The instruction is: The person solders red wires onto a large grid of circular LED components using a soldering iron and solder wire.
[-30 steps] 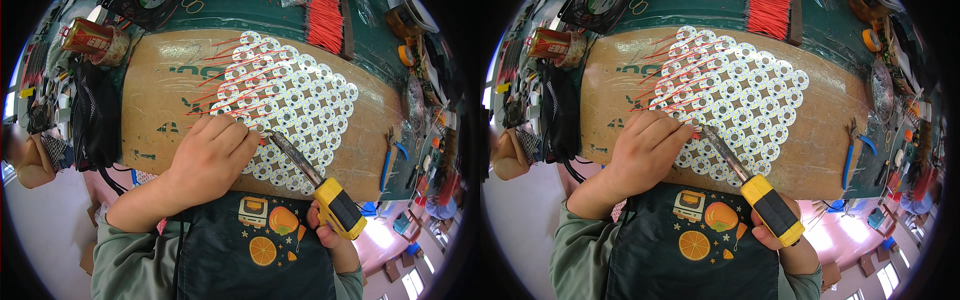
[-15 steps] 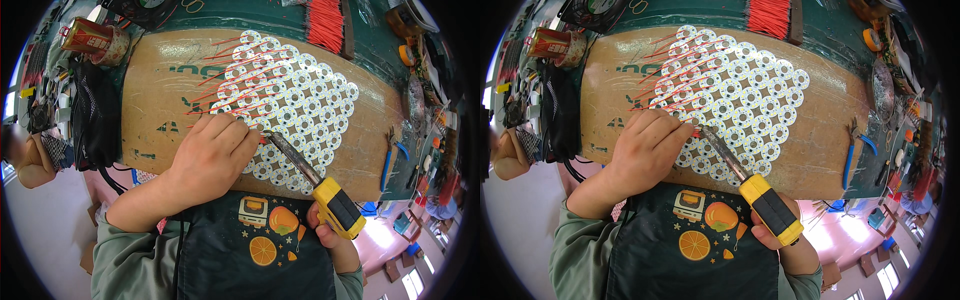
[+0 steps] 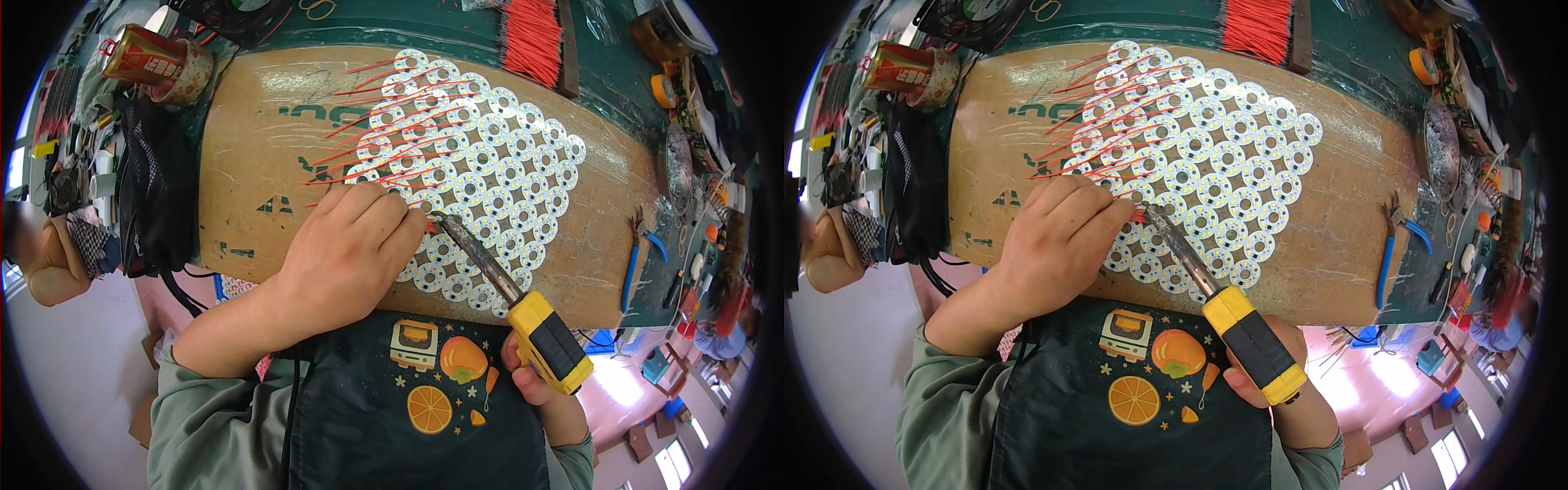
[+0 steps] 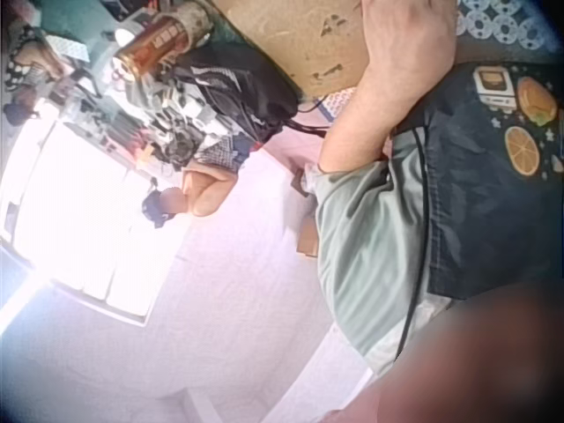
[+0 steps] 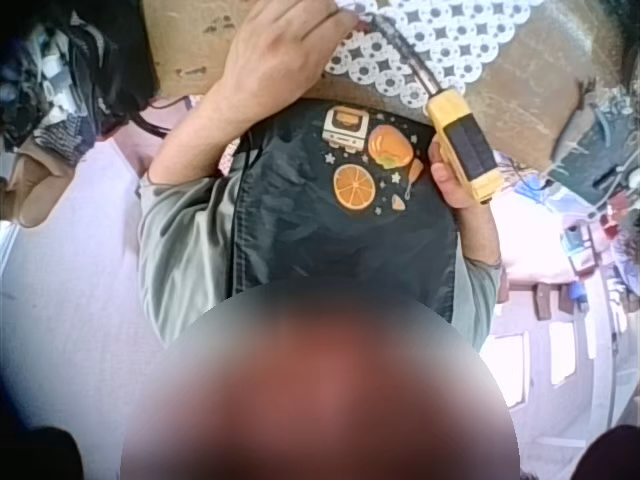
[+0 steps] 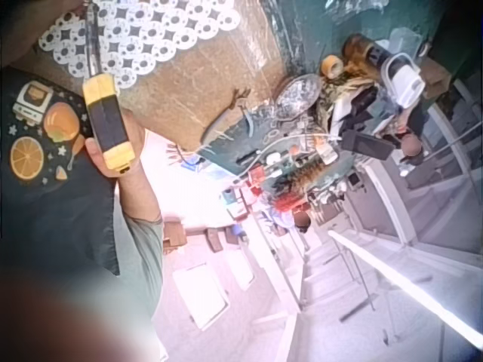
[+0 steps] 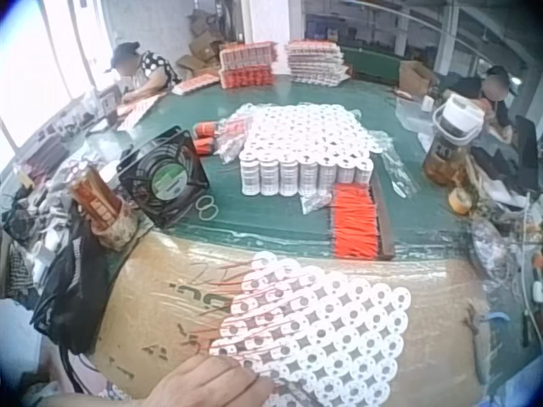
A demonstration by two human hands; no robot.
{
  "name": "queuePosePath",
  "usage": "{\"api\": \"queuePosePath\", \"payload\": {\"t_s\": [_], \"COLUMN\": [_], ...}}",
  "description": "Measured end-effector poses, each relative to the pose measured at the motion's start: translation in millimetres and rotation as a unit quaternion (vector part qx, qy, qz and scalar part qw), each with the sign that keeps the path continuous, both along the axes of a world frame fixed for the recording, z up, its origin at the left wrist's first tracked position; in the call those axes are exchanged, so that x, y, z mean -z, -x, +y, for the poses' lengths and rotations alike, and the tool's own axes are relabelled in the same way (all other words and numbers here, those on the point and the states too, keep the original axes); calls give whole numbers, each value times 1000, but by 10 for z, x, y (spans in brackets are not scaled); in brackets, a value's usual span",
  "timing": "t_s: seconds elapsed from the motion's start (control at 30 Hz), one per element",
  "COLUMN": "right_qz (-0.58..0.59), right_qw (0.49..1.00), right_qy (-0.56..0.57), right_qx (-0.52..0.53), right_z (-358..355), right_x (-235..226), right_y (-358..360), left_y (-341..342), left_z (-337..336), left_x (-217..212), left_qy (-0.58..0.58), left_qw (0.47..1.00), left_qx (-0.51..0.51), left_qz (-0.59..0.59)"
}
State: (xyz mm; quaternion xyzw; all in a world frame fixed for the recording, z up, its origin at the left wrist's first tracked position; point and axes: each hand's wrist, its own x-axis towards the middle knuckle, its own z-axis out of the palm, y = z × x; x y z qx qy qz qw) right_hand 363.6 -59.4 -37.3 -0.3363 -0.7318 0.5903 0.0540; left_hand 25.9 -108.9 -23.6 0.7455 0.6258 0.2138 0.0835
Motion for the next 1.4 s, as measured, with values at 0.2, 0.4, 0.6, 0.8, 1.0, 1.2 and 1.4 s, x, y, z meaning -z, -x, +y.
{"api": "queuePosePath", "payload": {"t_s": [0.2,0.4,0.6,0.8,1.0,1.2,1.4], "right_qz": [61,42,55,94,45,4,-10], "right_qw": [992,995,995,994,999,993,1000], "right_qy": [80,77,80,55,24,110,7], "right_qx": [74,40,23,-1,0,50,0], "right_z": [53,27,29,83,16,-84,-56], "right_x": [-162,-146,-69,-113,-42,4,48], "right_y": [119,72,-80,148,86,10,-20], "left_y": [-3,11,55,45,43,17,9], "left_z": [5,-50,-141,-223,-238,-226,-219], "left_x": [6,57,-10,42,66,29,28], "left_qy": [2,-36,-77,-49,-40,-29,-23], "left_qw": [1000,999,997,998,999,999,999], "left_qx": [3,-20,-28,-13,-5,-21,-23], "left_qz": [0,-22,-7,-21,-21,-20,-18]}}
